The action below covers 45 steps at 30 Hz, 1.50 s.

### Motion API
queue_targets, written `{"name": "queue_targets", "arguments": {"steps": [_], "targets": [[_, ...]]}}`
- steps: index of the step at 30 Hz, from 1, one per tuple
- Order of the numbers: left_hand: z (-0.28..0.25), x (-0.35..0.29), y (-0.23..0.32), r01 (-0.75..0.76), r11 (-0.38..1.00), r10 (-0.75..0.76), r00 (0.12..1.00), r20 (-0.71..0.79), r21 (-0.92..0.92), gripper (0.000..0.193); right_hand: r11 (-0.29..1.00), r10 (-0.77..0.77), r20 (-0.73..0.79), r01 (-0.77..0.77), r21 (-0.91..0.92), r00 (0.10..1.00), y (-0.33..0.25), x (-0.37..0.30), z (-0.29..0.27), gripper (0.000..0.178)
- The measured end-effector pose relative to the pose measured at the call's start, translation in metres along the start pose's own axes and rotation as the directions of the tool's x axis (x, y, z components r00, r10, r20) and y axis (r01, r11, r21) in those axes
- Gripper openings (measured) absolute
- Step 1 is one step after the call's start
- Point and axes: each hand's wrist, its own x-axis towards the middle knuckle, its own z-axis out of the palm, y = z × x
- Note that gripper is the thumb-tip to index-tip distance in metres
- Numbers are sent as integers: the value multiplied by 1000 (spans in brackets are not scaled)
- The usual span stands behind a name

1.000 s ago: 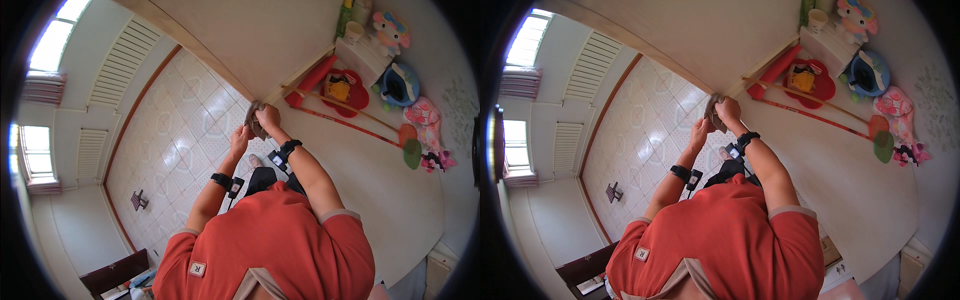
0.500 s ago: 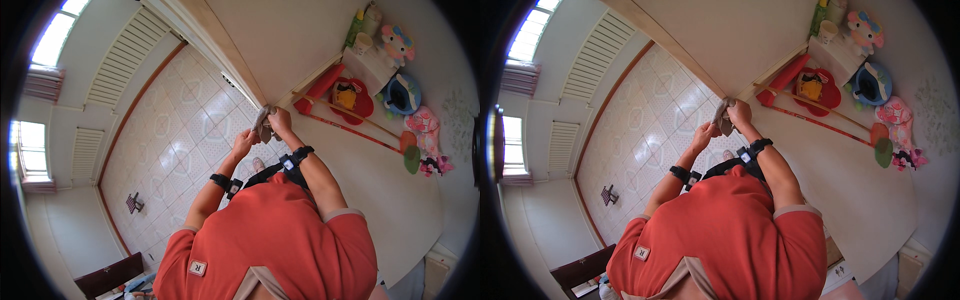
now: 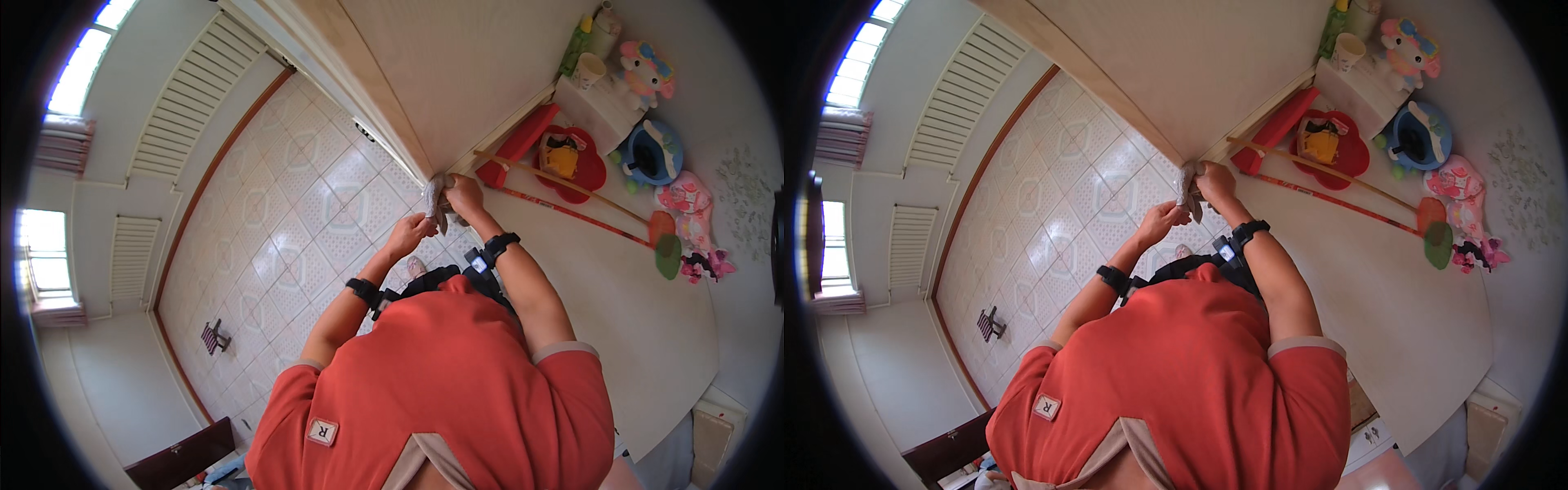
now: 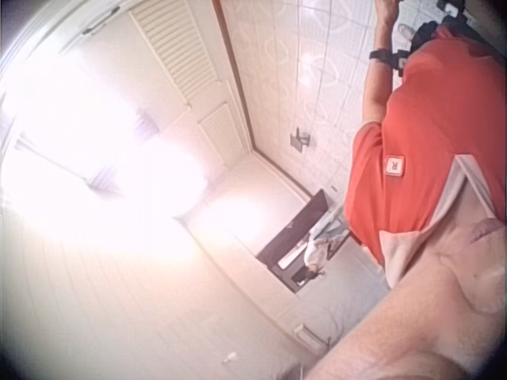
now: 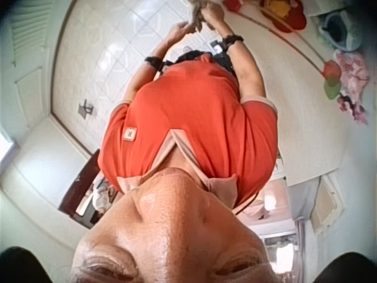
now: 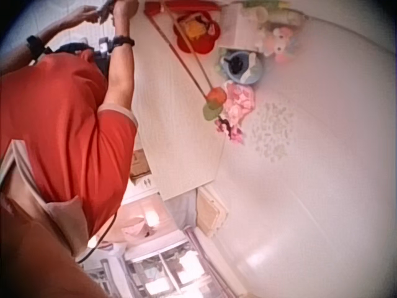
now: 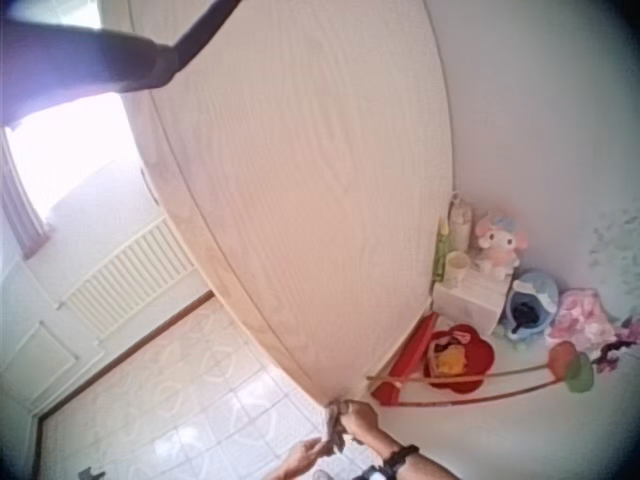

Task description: The person wipes a white wall and door frame with a cloth, then moves to wipe a white cabinet surface. The person uses a cloth to clean the surfaces in a room with tiled flooring.

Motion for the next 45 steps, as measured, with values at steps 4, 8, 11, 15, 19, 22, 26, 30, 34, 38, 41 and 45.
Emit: {"name": "queue_targets", "arguments": {"steps": [4,8,11,15,19,22,26,30,34,38,41,45], "targets": [[-5,6,-4,-16,998,16,1000,12,65,38,999,1,-11,0,51,1000,-3,-2,-1,29],[-8,8,-8,-6,995,6,1000,1,102,38,988,100,8,-101,116,995,-5,-5,-1,27],[-2,6,3,7,999,-6,1000,-13,44,38,997,76,-40,-75,16,996,4,0,5,27],[-3,3,7,8,998,-7,1000,-8,56,36,995,55,-23,-53,79,998,-2,-5,7,27],[-2,6,4,15,1000,-15,1000,-3,26,36,990,52,-28,-48,130,998,1,-5,10,25],[-5,8,3,4,1000,-4,1000,11,30,35,982,53,-19,-49,185,998,-2,-7,12,25],[-9,13,-3,-2,998,0,1000,23,58,36,967,82,30,-87,238,996,0,-8,16,25],[-8,8,10,-11,999,11,1000,-25,32,36,963,116,-31,-105,246,993,0,-10,22,25],[-18,10,4,-7,999,7,1000,3,54,35,950,112,-23,-100,297,993,0,-12,23,24],[-22,10,3,-16,998,14,999,31,57,36,937,167,6,-160,310,986,7,-6,25,24],[-22,6,3,4,999,-4,1000,14,42,37,948,127,4,-123,294,992,-1,-11,23,25],[-21,5,8,-6,1000,5,999,35,31,35,949,100,-33,-85,303,994,5,-14,29,25]]}}
